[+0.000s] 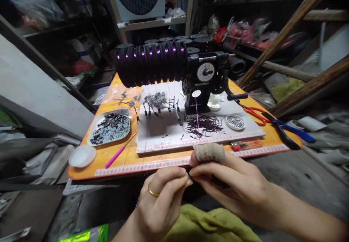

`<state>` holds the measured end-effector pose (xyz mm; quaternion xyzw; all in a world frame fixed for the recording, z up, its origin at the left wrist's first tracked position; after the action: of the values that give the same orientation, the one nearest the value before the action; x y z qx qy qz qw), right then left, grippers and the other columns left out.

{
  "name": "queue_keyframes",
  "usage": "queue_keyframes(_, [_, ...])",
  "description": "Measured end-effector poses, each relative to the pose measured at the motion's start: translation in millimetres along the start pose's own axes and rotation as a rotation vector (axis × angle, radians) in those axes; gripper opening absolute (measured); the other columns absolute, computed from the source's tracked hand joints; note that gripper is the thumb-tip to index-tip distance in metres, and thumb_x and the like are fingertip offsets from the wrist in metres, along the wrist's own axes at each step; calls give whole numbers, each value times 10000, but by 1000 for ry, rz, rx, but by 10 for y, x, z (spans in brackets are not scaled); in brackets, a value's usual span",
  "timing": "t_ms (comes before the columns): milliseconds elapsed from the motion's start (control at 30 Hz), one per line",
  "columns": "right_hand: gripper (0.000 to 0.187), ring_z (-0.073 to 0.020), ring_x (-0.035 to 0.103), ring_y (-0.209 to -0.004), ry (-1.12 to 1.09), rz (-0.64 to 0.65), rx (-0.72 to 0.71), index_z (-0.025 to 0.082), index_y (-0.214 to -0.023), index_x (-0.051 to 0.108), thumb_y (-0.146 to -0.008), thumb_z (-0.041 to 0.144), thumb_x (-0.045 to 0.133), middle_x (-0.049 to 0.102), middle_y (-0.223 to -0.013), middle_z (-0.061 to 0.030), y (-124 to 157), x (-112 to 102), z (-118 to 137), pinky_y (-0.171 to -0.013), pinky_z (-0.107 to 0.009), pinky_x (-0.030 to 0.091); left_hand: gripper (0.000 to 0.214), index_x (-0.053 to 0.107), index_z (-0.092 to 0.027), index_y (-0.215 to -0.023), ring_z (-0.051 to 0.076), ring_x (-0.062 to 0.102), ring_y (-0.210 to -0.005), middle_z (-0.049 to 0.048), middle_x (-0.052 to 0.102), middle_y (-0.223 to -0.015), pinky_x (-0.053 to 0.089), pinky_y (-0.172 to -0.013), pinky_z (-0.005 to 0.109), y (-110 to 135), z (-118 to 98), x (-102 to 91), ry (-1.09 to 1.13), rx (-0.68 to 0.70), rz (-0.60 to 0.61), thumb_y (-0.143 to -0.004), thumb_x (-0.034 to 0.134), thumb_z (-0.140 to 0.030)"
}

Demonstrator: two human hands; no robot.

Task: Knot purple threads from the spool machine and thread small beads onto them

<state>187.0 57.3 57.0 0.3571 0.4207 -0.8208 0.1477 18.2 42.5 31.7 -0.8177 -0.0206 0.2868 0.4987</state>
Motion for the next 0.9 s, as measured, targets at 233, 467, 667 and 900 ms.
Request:
queue_keyframes(233, [134,-162,668,-821,-53,11,17,139,-996,631,-922,69,543,664,-898,-91,-42,-21,-3,-731,-218,568,77,682,-97,-927,121,714,-830,69,712,-901,610,-768,195,25,6,7,-5,24,7,-898,636,-44])
queue_keyframes(467, [121,-157,680,-812,-94,-3,21,130,-983,662,-910,80,578,669,-884,-93,-47,-30,-12,-741,-203,571,137,702,-22,-943,135,695,-872,83,704,-926,608,-807,202,-5,-22,-41,-92,234,54,-905,575,14])
queue_keyframes(667, [108,-172,702,-831,-118,12,26,146,-989,655,-914,99,593,678,-912,-94,3,-20,-50,-767,-223,586,148,708,-41,-903,162,714,-912,73,726,-885,637,-801,242,-46,-25,-80,-170,332,107,-921,564,-14])
queue_keyframes(900, [123,-164,690,-861,-181,-1,32,161,-990,646,-894,95,608,666,-933,-84,-10,-28,-72,-784,-211,582,124,705,-55,-888,152,731,-841,49,735,-826,642,-765,216,-58,-32,-95,-172,320,109,-892,595,3])
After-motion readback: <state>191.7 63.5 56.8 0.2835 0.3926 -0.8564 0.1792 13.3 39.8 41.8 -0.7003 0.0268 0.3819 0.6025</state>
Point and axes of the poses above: each hand's wrist, its own y-axis away from the middle knuckle, its own x-axis out of the palm, z = x × y, the point moved 4 cm from there along -y, towards the middle knuckle
